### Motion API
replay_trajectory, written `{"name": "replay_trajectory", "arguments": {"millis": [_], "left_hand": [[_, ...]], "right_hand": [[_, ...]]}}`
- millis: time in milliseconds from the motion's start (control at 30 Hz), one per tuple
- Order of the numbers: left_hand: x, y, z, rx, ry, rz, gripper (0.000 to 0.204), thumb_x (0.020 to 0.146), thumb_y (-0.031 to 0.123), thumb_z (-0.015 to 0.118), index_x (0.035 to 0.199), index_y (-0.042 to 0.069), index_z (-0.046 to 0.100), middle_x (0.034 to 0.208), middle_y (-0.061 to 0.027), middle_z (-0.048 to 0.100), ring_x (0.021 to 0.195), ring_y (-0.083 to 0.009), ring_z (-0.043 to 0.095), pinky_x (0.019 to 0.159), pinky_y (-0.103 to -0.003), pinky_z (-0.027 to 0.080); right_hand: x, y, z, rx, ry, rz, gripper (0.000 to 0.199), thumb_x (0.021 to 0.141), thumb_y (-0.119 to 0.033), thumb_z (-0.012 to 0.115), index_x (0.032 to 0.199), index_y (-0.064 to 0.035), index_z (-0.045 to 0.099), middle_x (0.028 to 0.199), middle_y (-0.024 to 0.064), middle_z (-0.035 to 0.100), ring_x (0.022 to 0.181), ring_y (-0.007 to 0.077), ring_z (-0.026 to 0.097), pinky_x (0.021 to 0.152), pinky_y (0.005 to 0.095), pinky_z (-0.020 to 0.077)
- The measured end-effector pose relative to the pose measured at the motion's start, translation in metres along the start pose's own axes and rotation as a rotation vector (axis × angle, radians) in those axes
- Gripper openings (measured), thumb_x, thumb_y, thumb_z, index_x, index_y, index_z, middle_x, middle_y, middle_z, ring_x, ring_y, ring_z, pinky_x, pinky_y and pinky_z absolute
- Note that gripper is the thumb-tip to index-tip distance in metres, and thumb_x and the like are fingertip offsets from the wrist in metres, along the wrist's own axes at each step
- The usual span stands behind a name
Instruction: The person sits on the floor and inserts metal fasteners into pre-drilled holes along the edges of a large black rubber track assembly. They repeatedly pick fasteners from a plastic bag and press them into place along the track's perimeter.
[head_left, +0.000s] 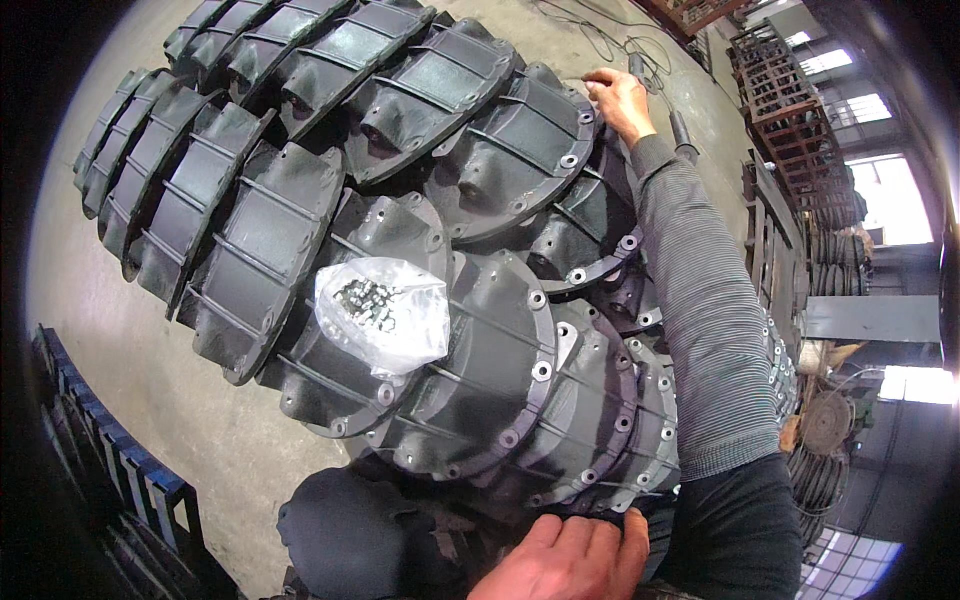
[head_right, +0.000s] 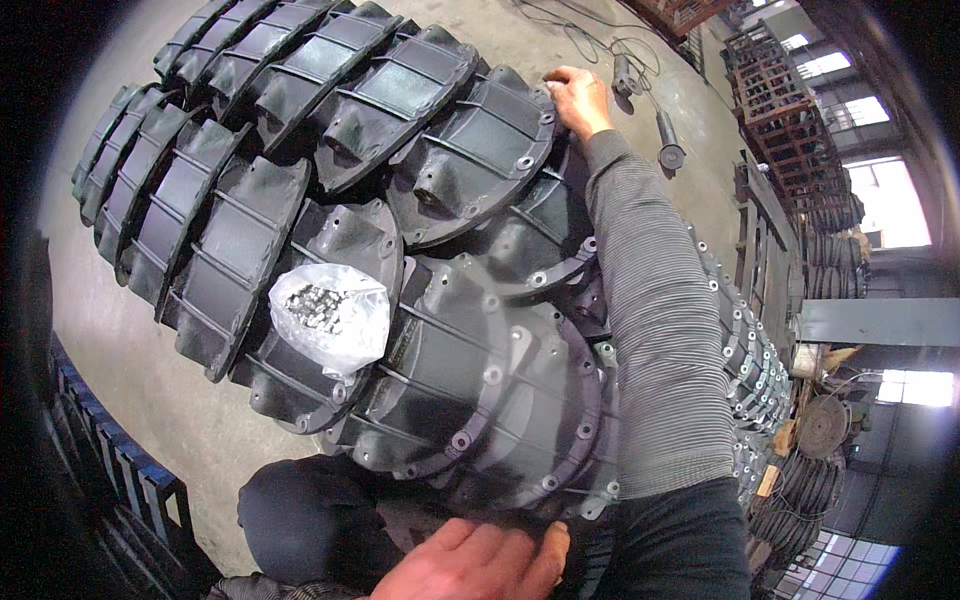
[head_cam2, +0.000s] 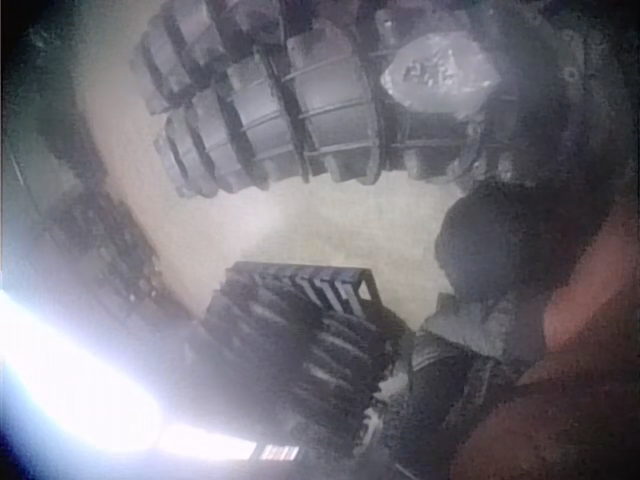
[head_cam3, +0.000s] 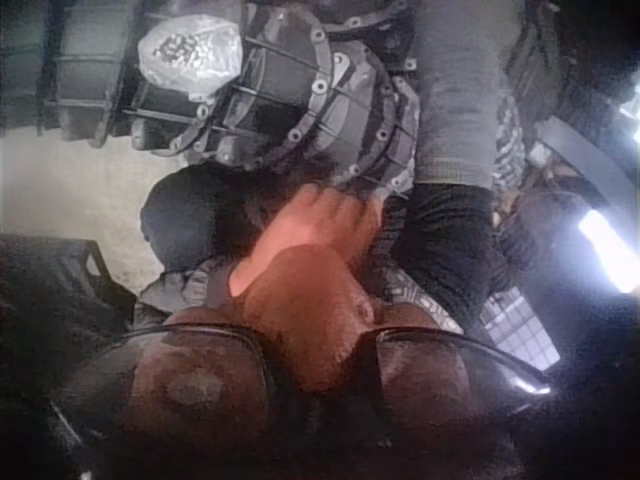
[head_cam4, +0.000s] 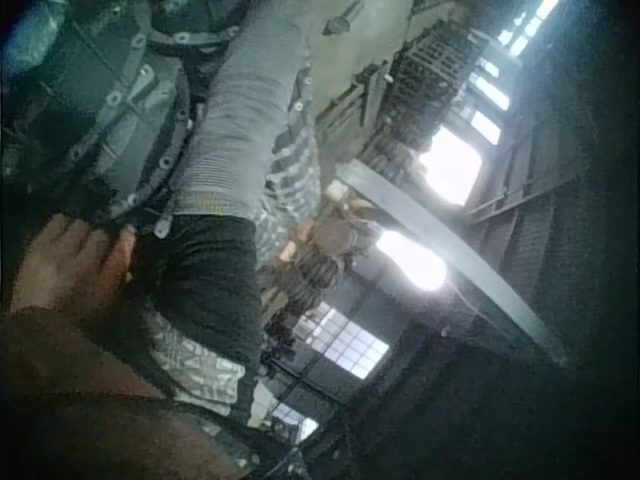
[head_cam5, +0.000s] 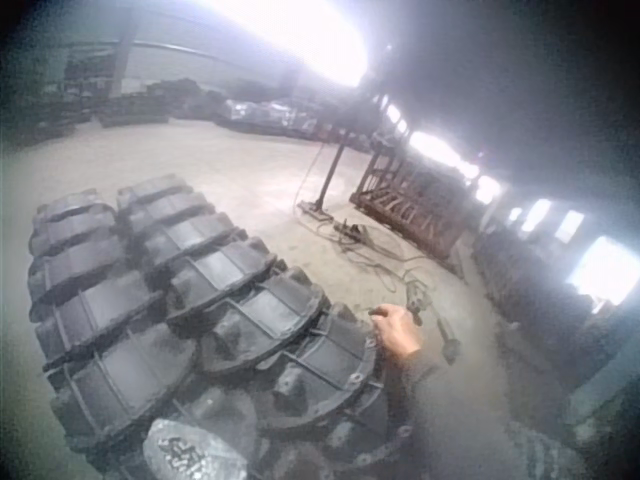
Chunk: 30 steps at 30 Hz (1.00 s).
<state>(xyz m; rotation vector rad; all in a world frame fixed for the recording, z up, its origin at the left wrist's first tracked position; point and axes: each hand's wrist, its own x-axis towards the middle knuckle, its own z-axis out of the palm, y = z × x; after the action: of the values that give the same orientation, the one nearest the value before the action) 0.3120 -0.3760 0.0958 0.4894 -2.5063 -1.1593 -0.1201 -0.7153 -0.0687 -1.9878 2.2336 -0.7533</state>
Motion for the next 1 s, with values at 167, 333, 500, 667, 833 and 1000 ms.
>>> {"name": "replay_trajectory", "arguments": {"millis": [167,333,500,667,833,1000], "left_hand": [[0.001,-0.003,-0.005,-0.036,0.011,-0.035,0.046,0.083,0.024,0.058,0.120,-0.001,0.065,0.084,-0.0079,0.058,0.080,-0.0247,0.059,0.071,-0.038,0.045],[0.000,0.000,-0.009,-0.072,-0.016,-0.045,0.045,0.083,0.024,0.058,0.119,-0.001,0.066,0.084,-0.0084,0.058,0.079,-0.0249,0.059,0.071,-0.038,0.045],[-0.003,0.005,-0.006,-0.022,0.027,-0.043,0.041,0.083,0.022,0.057,0.117,-0.001,0.065,0.082,-0.0078,0.058,0.078,-0.0241,0.059,0.070,-0.037,0.046],[-0.004,0.009,0.001,0.041,0.043,-0.023,0.039,0.084,0.020,0.057,0.116,0.000,0.065,0.082,-0.0069,0.058,0.078,-0.0237,0.059,0.068,-0.037,0.046],[-0.006,0.009,0.004,0.005,0.054,-0.001,0.040,0.084,0.021,0.057,0.117,0.000,0.065,0.082,-0.0071,0.058,0.078,-0.0239,0.059,0.068,-0.037,0.046],[-0.005,-0.003,0.001,-0.042,0.042,-0.005,0.044,0.084,0.022,0.057,0.121,-0.001,0.064,0.085,-0.0080,0.058,0.082,-0.0248,0.059,0.070,-0.037,0.046]], "right_hand": [[0.005,-0.006,0.010,0.160,0.031,0.141,0.023,0.092,-0.016,0.072,0.111,-0.0025,0.076,0.088,0.0060,0.076,0.074,0.0113,0.068,0.066,0.0272,0.0542],[-0.010,-0.015,-0.001,0.288,0.002,0.138,0.022,0.092,-0.013,0.072,0.110,0.0002,0.074,0.088,0.0049,0.075,0.075,0.0109,0.067,0.068,0.0262,0.0539],[-0.031,-0.027,-0.013,0.327,-0.052,0.129,0.024,0.093,-0.013,0.071,0.111,0.0013,0.075,0.088,0.0034,0.073,0.075,0.0092,0.065,0.069,0.0253,0.0534],[-0.040,-0.036,-0.021,0.340,-0.051,0.130,0.024,0.092,-0.013,0.071,0.112,0.0004,0.076,0.086,0.0043,0.075,0.074,0.0100,0.066,0.069,0.0266,0.0540],[-0.038,-0.042,-0.020,0.216,-0.090,0.062,0.025,0.088,-0.014,0.072,0.110,-0.0018,0.077,0.088,0.0094,0.078,0.077,0.0145,0.071,0.073,0.0313,0.0565],[0.004,-0.043,0.006,0.033,-0.059,-0.018,0.022,0.087,-0.017,0.075,0.105,-0.0040,0.079,0.089,0.0138,0.078,0.082,0.0228,0.076,0.078,0.0355,0.0583]]}}
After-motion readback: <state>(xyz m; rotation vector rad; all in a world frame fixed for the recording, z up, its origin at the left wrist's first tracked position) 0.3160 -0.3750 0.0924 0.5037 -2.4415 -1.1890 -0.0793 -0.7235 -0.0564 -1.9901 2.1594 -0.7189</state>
